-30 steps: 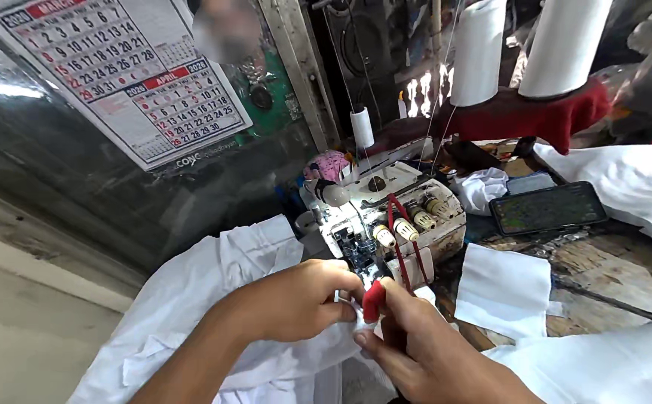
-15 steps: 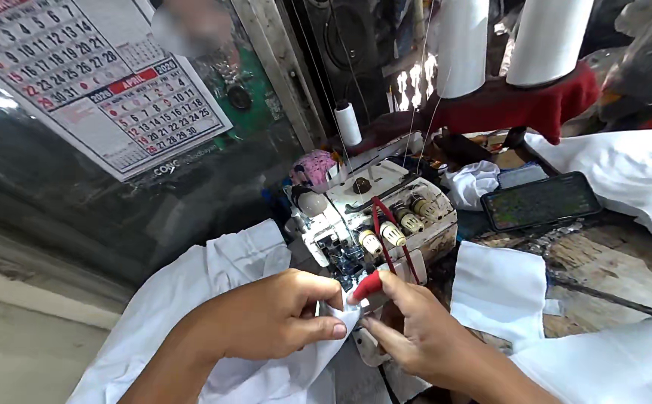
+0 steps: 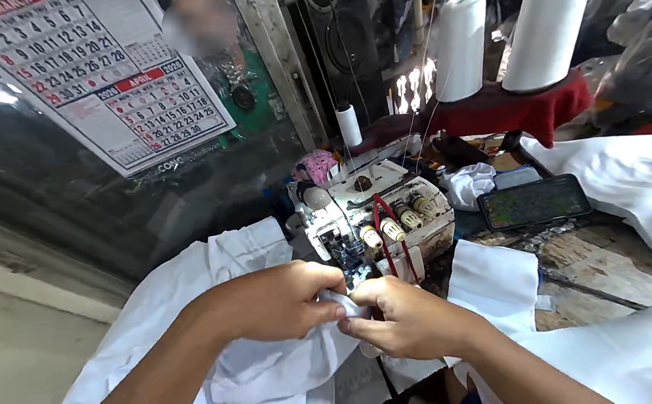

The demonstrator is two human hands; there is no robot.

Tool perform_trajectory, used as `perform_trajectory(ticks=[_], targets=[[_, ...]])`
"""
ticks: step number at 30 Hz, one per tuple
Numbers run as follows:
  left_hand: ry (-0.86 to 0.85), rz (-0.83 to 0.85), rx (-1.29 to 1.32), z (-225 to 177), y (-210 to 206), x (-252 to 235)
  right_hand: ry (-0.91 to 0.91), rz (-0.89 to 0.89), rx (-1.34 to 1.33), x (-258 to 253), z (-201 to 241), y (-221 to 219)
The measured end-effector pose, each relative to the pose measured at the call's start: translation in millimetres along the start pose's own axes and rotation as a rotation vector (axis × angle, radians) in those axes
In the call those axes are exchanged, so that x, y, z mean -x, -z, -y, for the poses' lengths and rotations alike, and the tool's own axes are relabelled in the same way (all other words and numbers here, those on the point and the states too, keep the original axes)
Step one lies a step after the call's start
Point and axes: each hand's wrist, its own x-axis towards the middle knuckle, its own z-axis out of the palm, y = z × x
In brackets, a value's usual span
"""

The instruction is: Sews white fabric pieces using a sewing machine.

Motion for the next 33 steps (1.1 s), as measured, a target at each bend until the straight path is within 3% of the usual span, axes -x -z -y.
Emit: perform_trajectory(ticks=[3,6,8,11,16,21,27,30,33], targets=[[-0.027,0.018,-0.245,-4,4,-5,0.012,-0.169,0.230,23,8,-19],[-0.063,0.076,-0.303,-14,-5,-2,-0.098,-0.320,0.296,54,5,-42],[-0.019,0.066,-0.283,-6,-13,-7,-0.128,-0.284,0.180,55,-12,-46],[-0.004,-0.137,-0.448,14,-16,-4,-0.049,-0.163,-0.106,34,-23,-36],[-0.022,-0.211,-0.544,-16,-28,2,-0.096,0.111,-0.488,16,-15,-3],[-0.046,-0.366,-0.591,-7,-31,-7,-0.137,0.182,-0.525,16,-18,6],[-0.063,-0.312,-0.463,26,-24,-3,-0.143,0.195,-0.567,13,-19,8],[-0.133,-0.338,-0.512,10,-30,2,-0.106,0.179,-0.535,16,-19,6],[-0.122,-0.234,-0.383,-7,-36,-1,-0.081,0.183,-0.533,23,-22,5]])
